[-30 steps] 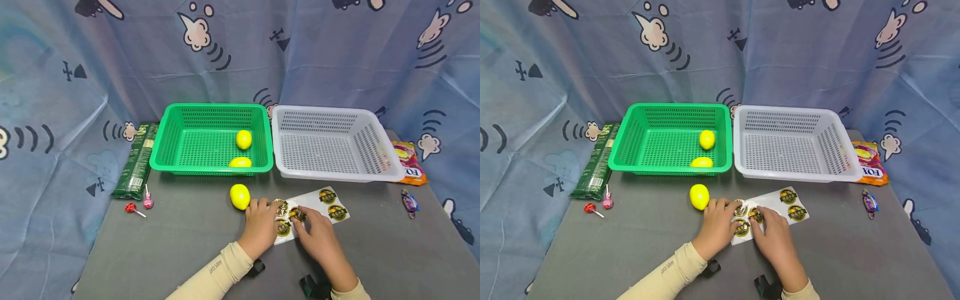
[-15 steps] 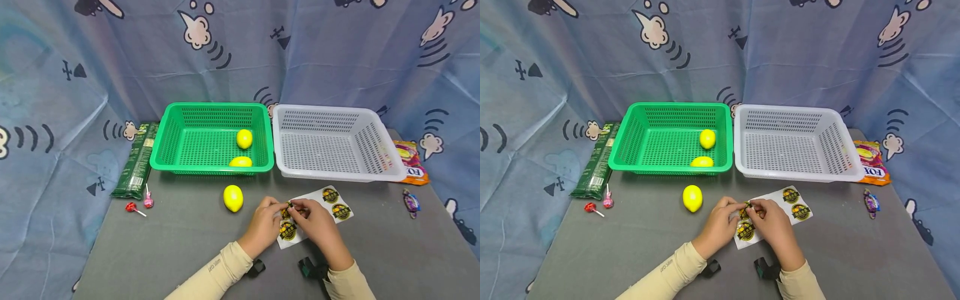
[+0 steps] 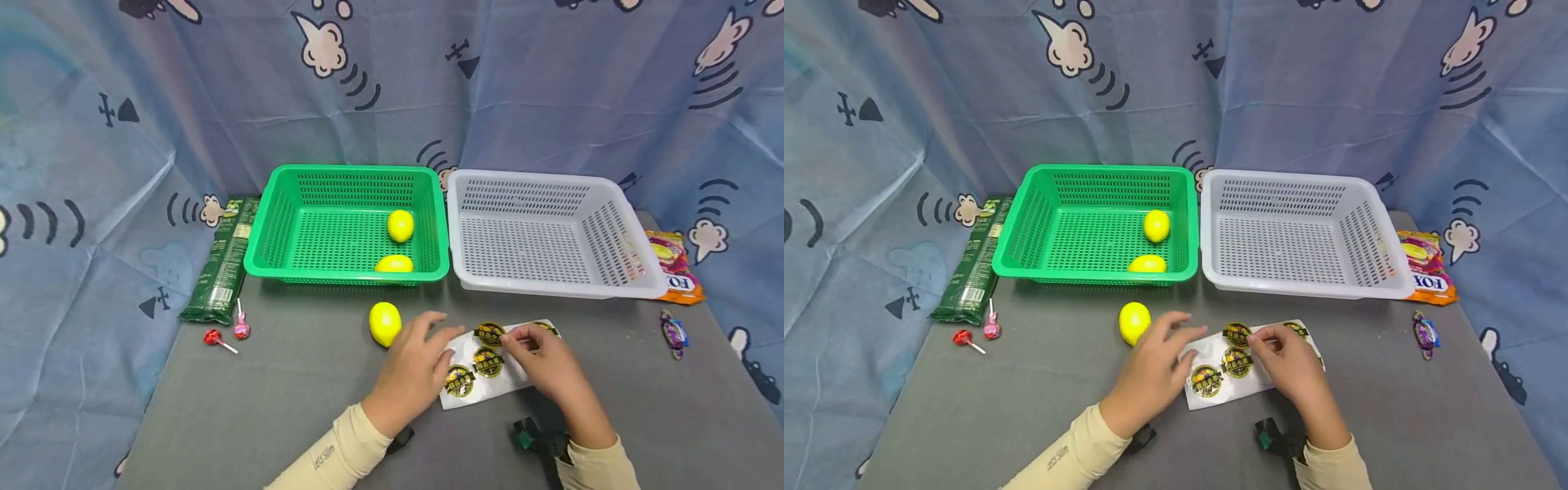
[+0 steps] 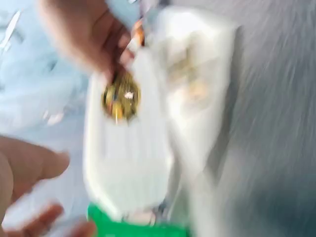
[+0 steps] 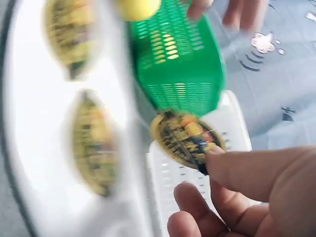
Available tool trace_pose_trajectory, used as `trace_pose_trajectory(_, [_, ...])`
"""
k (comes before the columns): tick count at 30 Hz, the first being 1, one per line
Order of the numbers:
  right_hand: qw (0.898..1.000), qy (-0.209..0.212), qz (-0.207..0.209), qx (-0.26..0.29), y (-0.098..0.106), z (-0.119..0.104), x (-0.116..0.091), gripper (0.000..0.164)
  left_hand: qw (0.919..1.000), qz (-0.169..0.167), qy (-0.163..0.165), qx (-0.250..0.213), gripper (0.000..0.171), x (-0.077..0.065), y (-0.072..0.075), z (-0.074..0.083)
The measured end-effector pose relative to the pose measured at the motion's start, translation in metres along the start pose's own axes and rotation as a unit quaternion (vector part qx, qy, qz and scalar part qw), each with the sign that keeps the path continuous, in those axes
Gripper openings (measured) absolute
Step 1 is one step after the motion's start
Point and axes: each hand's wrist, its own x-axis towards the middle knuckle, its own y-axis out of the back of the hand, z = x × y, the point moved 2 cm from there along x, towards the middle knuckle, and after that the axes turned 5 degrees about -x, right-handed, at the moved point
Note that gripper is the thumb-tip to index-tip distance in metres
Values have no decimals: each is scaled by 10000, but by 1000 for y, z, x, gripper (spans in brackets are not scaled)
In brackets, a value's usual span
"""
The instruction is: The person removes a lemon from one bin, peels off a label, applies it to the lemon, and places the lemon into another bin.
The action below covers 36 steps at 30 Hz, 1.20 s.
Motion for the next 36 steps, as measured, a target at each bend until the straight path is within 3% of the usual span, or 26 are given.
trace_pose_trajectory(2, [9999, -40, 65, 86, 3, -2, -2, 26, 9978, 345, 445, 338, 49, -2, 19, -9])
trace_pose_trajectory(4, [9998, -64, 64, 184, 3, -9, -2, 26, 9904, 411, 1237, 464, 67, -6, 35, -25])
trace_pose_trajectory(6, [9991, -69, -95, 404, -1, -21, -2, 27, 9780, 158, 1993, 588, 84, -12, 44, -42])
trace_pose_trajectory(8, [9963, -73, -389, 758, -8, -37, 1, 28, 9697, -214, 2315, 750, 90, -16, 46, -56])
trace_pose_trajectory(10, [9898, -52, -697, 1243, -16, -55, 5, 28, 9707, -469, 2196, 858, 87, -16, 44, -65])
trace_pose_trajectory(13, [9801, 43, -1033, 1695, -27, -79, 15, 29, 9804, -461, 1757, 760, 78, -14, 39, -68])
trace_pose_trajectory(15, [9746, 147, -1172, 1903, -33, -90, 21, 29, 9838, -317, 1732, 346, 77, -14, 35, -68])
trace_pose_trajectory(17, [9699, 225, -1312, 2041, -38, -98, 25, 29, 9808, -140, 1905, -393, 78, -14, 34, -67])
trace_pose_trajectory(19, [9658, 236, -1403, 2166, -40, -102, 27, 30, 9681, 28, 2162, -1268, 82, -15, 33, -65])
trace_pose_trajectory(22, [9629, 156, -1433, 2281, -42, -104, 27, 31, 9377, 103, 2348, -2560, 87, -16, 32, -63])
trace_pose_trajectory(26, [9640, 157, -1351, 2286, -41, -105, 26, 30, 9012, -9, 2316, -3664, 86, -19, 32, -61])
trace_pose_trajectory(28, [9638, 208, -1324, 2307, -41, -106, 25, 29, 8917, -25, 2231, -3938, 74, -20, 32, -60])
trace_pose_trajectory(32, [9661, 308, -1268, 2229, -41, -107, 24, 26, 8836, 45, 2007, -4231, 45, -19, 32, -60])
trace_pose_trajectory(36, [9730, 339, -1167, 1962, -39, -107, 22, 24, 8710, 117, 1810, -4566, 40, -17, 31, -59])
